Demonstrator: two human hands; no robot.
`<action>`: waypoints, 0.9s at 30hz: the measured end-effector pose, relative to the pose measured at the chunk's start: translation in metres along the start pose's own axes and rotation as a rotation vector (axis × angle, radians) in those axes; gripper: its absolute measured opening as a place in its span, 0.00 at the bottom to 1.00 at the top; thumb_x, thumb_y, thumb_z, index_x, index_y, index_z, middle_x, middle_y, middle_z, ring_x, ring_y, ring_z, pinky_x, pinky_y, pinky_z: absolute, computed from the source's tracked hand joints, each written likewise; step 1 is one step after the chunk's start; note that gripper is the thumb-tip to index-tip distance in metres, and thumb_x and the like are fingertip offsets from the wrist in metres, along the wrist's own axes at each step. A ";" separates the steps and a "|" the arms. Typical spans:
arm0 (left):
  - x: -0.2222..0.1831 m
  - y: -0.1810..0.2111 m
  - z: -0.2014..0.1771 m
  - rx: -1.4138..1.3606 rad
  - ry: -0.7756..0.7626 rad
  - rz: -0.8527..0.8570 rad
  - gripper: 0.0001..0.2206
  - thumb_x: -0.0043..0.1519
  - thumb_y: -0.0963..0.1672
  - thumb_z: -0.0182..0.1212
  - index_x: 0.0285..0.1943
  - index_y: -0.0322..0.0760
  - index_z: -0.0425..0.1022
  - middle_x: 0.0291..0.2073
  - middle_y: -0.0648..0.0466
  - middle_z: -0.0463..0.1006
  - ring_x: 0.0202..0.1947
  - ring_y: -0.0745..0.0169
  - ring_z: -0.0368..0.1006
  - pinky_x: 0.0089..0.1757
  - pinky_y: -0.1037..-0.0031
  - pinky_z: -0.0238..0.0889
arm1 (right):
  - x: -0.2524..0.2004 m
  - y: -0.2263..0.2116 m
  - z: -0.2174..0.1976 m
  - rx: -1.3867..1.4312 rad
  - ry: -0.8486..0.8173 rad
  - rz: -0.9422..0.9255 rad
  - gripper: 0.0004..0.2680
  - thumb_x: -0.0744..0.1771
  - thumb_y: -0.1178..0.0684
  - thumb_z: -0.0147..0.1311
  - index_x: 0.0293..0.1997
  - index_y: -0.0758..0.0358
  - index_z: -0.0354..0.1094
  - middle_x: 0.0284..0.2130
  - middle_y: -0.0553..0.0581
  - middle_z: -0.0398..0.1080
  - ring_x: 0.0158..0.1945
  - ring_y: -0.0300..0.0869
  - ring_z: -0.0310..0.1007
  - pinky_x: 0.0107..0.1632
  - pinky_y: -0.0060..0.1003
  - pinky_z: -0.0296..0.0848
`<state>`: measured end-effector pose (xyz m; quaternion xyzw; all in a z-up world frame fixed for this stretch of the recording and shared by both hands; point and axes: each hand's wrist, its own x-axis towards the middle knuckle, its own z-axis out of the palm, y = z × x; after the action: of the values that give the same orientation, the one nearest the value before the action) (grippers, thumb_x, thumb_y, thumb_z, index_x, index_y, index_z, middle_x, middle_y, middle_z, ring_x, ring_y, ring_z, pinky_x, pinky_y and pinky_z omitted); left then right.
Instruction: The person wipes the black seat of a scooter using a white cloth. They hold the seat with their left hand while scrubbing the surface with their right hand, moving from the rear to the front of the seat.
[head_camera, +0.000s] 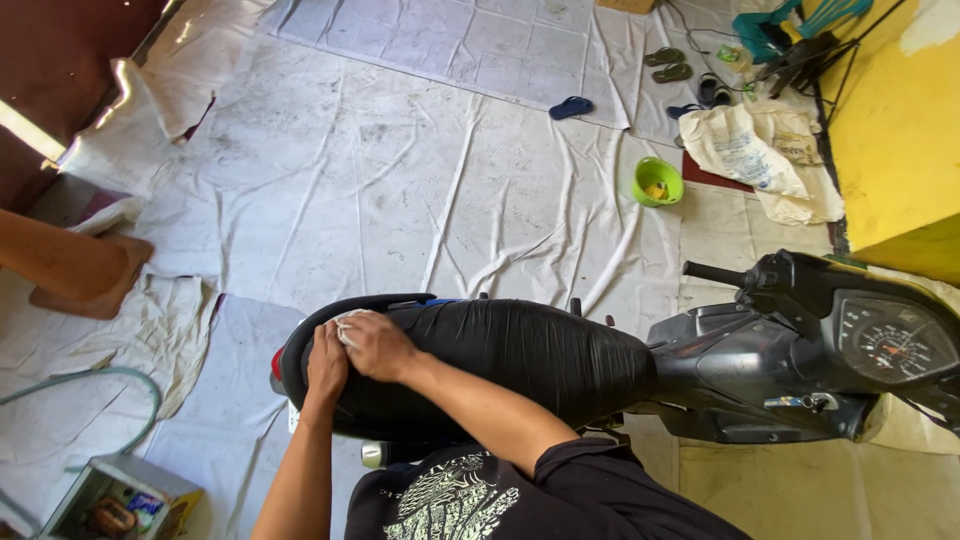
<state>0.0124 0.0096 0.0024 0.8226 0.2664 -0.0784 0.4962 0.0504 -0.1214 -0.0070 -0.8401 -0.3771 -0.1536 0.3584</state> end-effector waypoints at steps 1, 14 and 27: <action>0.001 -0.003 -0.003 0.000 0.008 -0.005 0.24 0.73 0.58 0.33 0.53 0.39 0.64 0.50 0.21 0.74 0.56 0.16 0.68 0.55 0.38 0.59 | -0.001 -0.009 -0.004 0.007 -0.002 -0.005 0.09 0.62 0.54 0.57 0.39 0.67 0.75 0.45 0.64 0.75 0.54 0.55 0.75 0.60 0.47 0.71; -0.015 -0.007 -0.003 0.074 -0.145 0.296 0.30 0.66 0.60 0.51 0.77 0.56 0.60 0.58 0.24 0.66 0.66 0.21 0.60 0.62 0.48 0.55 | -0.058 -0.032 -0.026 -0.128 0.031 -0.016 0.09 0.61 0.56 0.53 0.42 0.62 0.72 0.54 0.61 0.71 0.66 0.56 0.66 0.69 0.50 0.63; -0.053 -0.015 -0.010 -0.314 0.006 0.087 0.21 0.67 0.50 0.57 0.70 0.53 0.70 0.67 0.36 0.67 0.70 0.38 0.59 0.65 0.53 0.54 | -0.282 0.041 -0.163 -0.541 0.341 0.368 0.15 0.60 0.71 0.52 0.44 0.62 0.79 0.52 0.64 0.74 0.61 0.57 0.70 0.64 0.48 0.67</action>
<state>-0.0412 0.0045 0.0166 0.7459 0.2409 -0.0118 0.6208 -0.1062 -0.4051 -0.0623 -0.9205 -0.1004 -0.3186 0.2027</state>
